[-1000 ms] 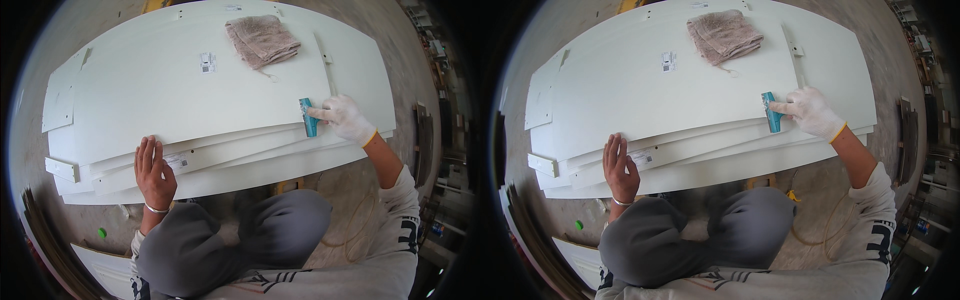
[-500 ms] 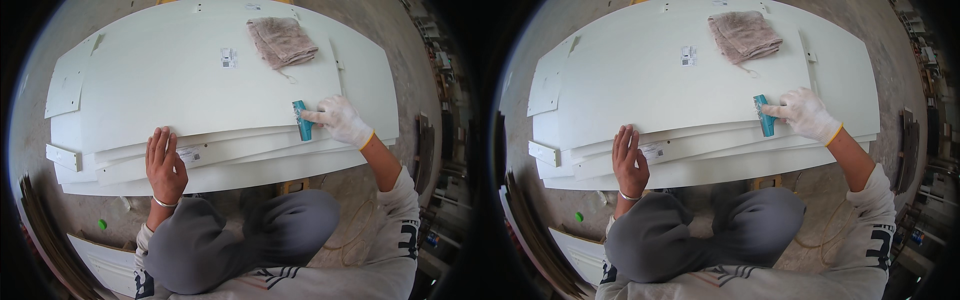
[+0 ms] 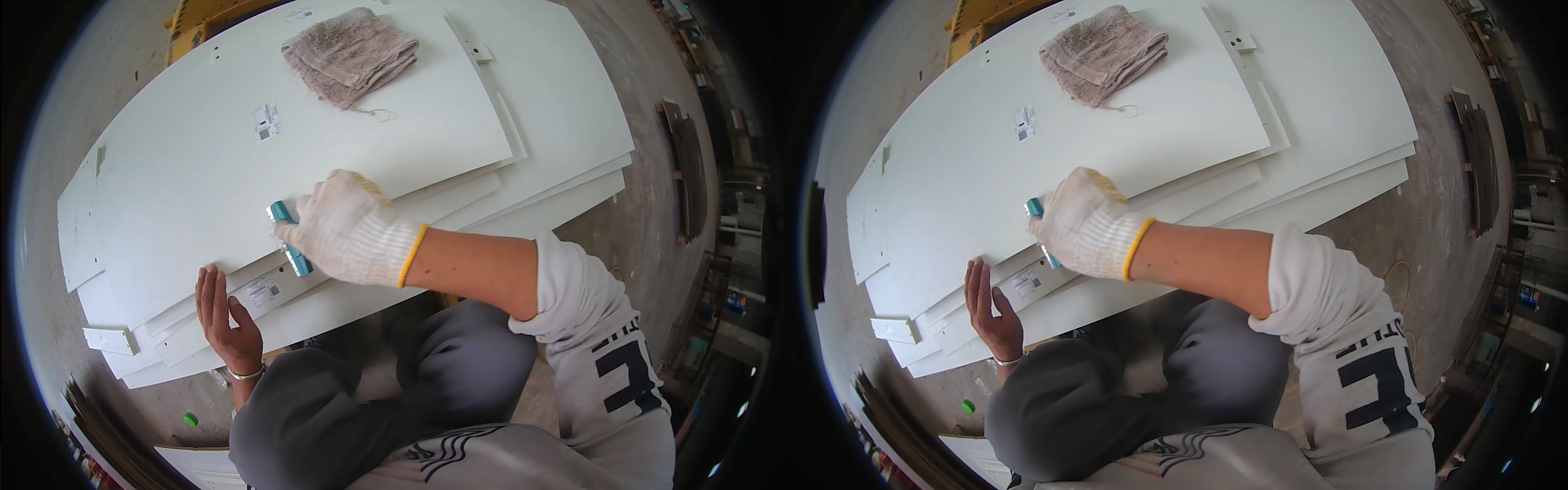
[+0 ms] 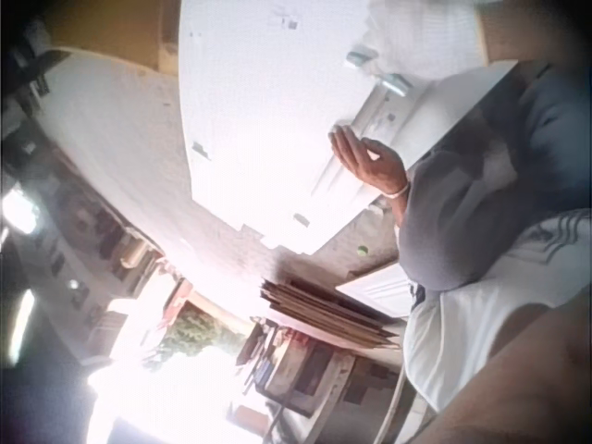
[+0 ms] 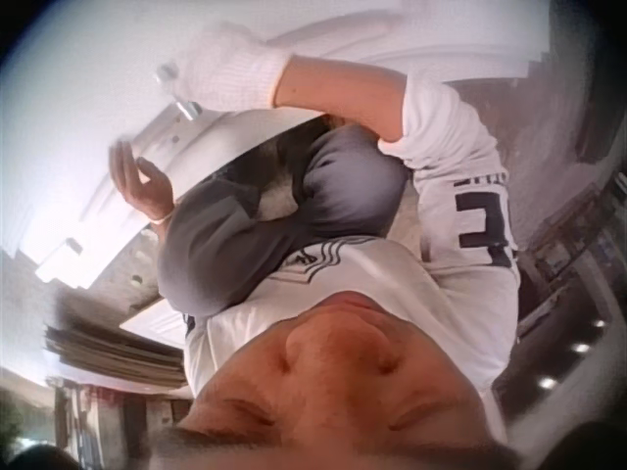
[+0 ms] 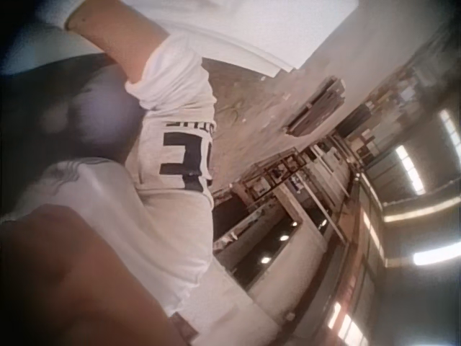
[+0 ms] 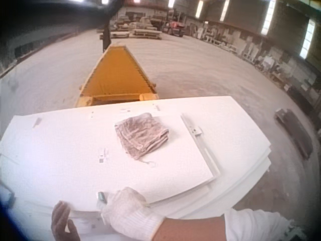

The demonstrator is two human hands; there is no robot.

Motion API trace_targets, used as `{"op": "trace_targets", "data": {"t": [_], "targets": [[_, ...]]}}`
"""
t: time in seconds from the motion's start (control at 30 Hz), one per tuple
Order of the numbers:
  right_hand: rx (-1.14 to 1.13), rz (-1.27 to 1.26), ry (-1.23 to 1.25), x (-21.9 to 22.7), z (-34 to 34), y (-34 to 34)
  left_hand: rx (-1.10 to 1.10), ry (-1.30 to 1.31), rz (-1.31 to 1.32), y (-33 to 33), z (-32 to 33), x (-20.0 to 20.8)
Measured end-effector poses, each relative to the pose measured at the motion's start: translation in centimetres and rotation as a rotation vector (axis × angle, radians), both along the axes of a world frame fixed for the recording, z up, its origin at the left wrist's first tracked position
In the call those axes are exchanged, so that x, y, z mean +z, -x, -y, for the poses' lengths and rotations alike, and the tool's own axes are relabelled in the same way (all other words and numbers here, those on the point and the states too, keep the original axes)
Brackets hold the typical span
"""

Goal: The person scrapes residue from white panels using a yellow scraper, then uses a blue scraper and a cloth to wipe the surfaces. They handle multiple panels one at a time, stacking them as they work.

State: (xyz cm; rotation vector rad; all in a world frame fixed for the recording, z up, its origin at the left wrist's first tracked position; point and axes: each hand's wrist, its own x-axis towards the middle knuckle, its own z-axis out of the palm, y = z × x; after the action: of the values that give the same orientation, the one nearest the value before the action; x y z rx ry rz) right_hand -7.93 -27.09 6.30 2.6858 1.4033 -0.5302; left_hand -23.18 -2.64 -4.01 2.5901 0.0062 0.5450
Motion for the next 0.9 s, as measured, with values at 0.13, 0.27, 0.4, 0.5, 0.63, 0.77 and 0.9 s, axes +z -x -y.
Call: {"op": "trace_targets", "data": {"t": [0.13, 0.27, 0.4, 0.5, 0.63, 0.77, 0.9], "targets": [[0.049, -0.018, -0.011, -1.8, -2.9, 1.1, 0.048, -0.042, 0.021, -0.3, 0.0, 0.1], [0.039, -0.037, -0.009, -1.1, -1.8, 1.0, 0.128, -0.038, -0.01, 0.0, -0.3, 0.0], [-0.058, 0.009, -0.068, -1.8, 5.4, 0.4, 0.171, -0.044, -0.018, 1.2, -1.5, -0.3], [-0.218, -0.006, 0.011, -1.4, 13.2, -0.7, 0.193, -0.084, -0.008, 1.9, -2.2, -0.5], [-0.401, 0.201, -0.182, -1.9, 26.6, -2.4, 0.285, -0.101, 0.03, 1.9, -2.2, -1.0], [-0.476, 0.146, -0.127, -1.2, 30.1, -2.4, 0.491, 0.218, -0.004, 2.6, -3.2, -2.0], [-0.357, 0.223, -0.117, -0.8, 29.2, -2.5, 0.599, 0.78, -0.021, 3.5, -4.2, -3.5]]}}
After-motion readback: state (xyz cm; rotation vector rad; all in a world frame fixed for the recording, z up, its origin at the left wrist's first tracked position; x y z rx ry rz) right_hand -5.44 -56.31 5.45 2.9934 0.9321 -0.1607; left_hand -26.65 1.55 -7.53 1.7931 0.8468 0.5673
